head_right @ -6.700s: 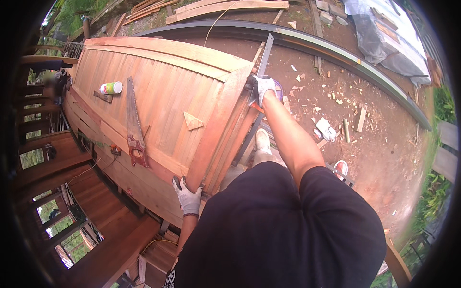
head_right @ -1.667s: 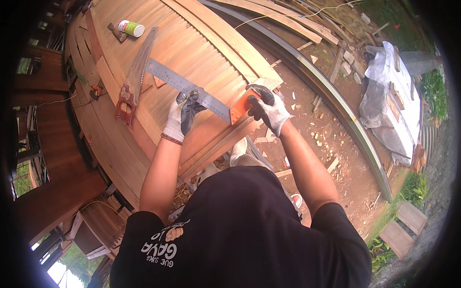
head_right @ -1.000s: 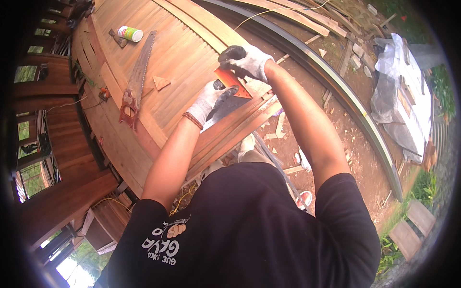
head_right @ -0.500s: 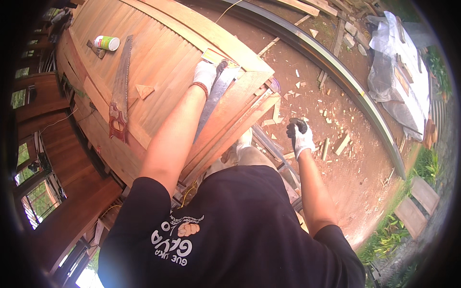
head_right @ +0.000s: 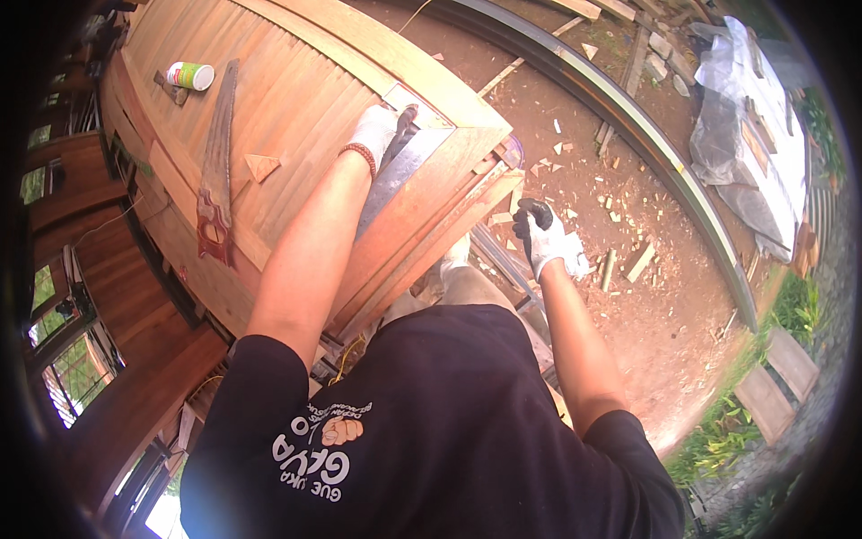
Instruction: The person saws a wooden plank, measures and marks it with a square, applies glue to the edges, and joins the pieces together on a workbench.
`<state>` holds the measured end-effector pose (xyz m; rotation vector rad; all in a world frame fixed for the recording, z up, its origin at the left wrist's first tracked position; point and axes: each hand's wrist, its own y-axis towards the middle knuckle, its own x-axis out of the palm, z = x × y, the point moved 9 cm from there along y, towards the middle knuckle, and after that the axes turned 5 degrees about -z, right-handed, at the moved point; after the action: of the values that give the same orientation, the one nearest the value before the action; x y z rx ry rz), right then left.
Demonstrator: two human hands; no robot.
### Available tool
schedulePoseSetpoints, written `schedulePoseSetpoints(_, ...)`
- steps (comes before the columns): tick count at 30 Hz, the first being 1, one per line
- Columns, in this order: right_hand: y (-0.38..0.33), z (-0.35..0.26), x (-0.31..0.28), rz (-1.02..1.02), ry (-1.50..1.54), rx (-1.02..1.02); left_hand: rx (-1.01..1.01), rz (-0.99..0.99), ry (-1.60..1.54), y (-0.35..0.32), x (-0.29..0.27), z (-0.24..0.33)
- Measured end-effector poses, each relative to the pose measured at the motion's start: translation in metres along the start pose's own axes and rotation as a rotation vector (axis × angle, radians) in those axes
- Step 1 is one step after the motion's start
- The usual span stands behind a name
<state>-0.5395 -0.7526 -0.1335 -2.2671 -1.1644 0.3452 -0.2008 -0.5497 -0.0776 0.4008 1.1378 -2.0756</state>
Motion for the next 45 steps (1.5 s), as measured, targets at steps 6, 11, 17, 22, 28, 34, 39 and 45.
schedulePoseSetpoints(6, 0.021, -0.047, 0.05, -0.109, 0.141, -0.091, 0.003, 0.092, 0.081, 0.008, 0.002, -0.007)
schedulePoseSetpoints(11, 0.034, -0.067, 0.065, -0.092, 0.028, -0.142, -0.015, 0.099, 0.052, 0.006, 0.005, 0.001)
schedulePoseSetpoints(17, 0.038, -0.089, 0.099, -0.086, 0.156, 0.007, 0.096, 0.118, -0.143, 0.024, 0.017, -0.016)
schedulePoseSetpoints(22, 0.047, -0.087, 0.095, -0.004, 0.092, -0.038, 0.059, 0.142, -0.101, 0.004, 0.009, -0.001)
schedulePoseSetpoints(28, 0.048, -0.089, 0.095, 0.005, 0.038, -0.02, 0.054, 0.167, -0.065, -0.011, -0.001, 0.011)
schedulePoseSetpoints(34, 0.047, -0.092, 0.099, -0.002, 0.003, -0.025, 0.038, 0.099, 0.076, 0.003, 0.002, 0.004)
schedulePoseSetpoints(39, 0.047, -0.095, 0.1, 0.005, -0.06, -0.007, -0.018, -0.026, 0.206, 0.011, 0.004, 0.002)
schedulePoseSetpoints(45, 0.058, -0.09, 0.095, -0.021, -0.078, -0.072, 0.123, -0.071, 0.502, 0.045, 0.022, 0.001)
